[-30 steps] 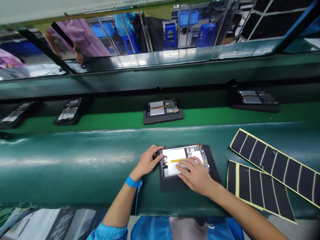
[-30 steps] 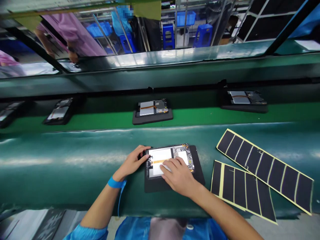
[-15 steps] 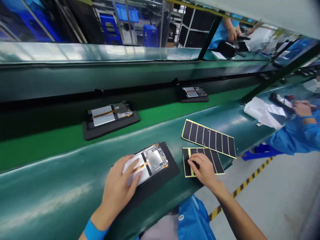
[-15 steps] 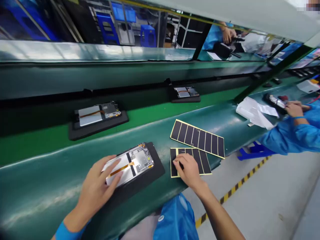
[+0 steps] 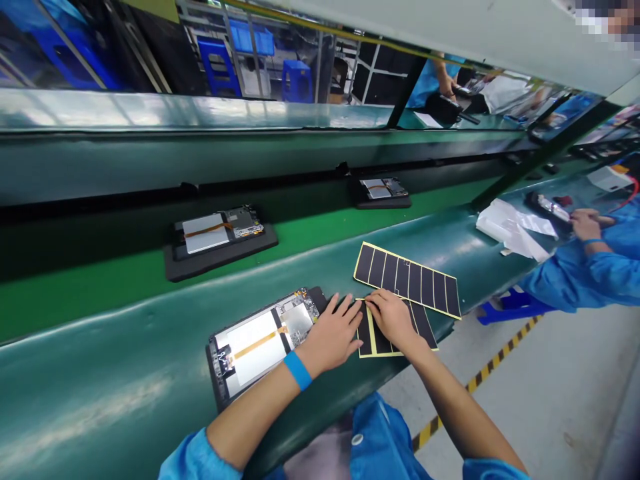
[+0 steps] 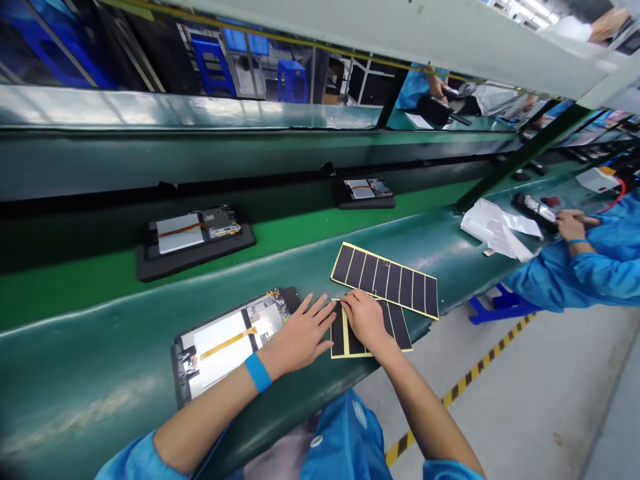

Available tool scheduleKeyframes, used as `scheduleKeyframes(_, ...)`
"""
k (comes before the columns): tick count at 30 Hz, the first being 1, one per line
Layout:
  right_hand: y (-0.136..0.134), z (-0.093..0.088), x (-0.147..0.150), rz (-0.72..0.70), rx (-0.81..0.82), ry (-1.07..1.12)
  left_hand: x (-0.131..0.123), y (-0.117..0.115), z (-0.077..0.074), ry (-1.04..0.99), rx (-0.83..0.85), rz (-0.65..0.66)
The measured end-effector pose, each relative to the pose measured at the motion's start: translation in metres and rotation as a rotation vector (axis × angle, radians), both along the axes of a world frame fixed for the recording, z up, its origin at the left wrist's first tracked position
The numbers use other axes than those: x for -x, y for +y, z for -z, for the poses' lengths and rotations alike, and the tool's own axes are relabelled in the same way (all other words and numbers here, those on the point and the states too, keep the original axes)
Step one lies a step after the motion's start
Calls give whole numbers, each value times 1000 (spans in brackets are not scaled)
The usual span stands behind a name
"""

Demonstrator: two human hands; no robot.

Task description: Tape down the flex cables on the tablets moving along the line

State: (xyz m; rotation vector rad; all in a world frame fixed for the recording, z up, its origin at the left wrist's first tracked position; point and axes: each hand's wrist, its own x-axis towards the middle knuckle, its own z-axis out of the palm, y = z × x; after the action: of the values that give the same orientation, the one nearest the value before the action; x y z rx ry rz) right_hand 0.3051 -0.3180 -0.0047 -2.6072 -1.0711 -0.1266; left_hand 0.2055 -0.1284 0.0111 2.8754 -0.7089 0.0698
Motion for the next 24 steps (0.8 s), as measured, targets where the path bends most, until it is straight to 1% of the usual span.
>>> scheduleKeyframes(6,-1,4,-2,-3,17,-38,-4,0,11,39,-7,1)
scheduleKeyframes(13,-2,4,-4,-36,34,-49,-1,-2,10,32,15,8)
scheduleKeyframes(24,0,-10,-19,-130,104,26,-2,-7,14,31,5,32)
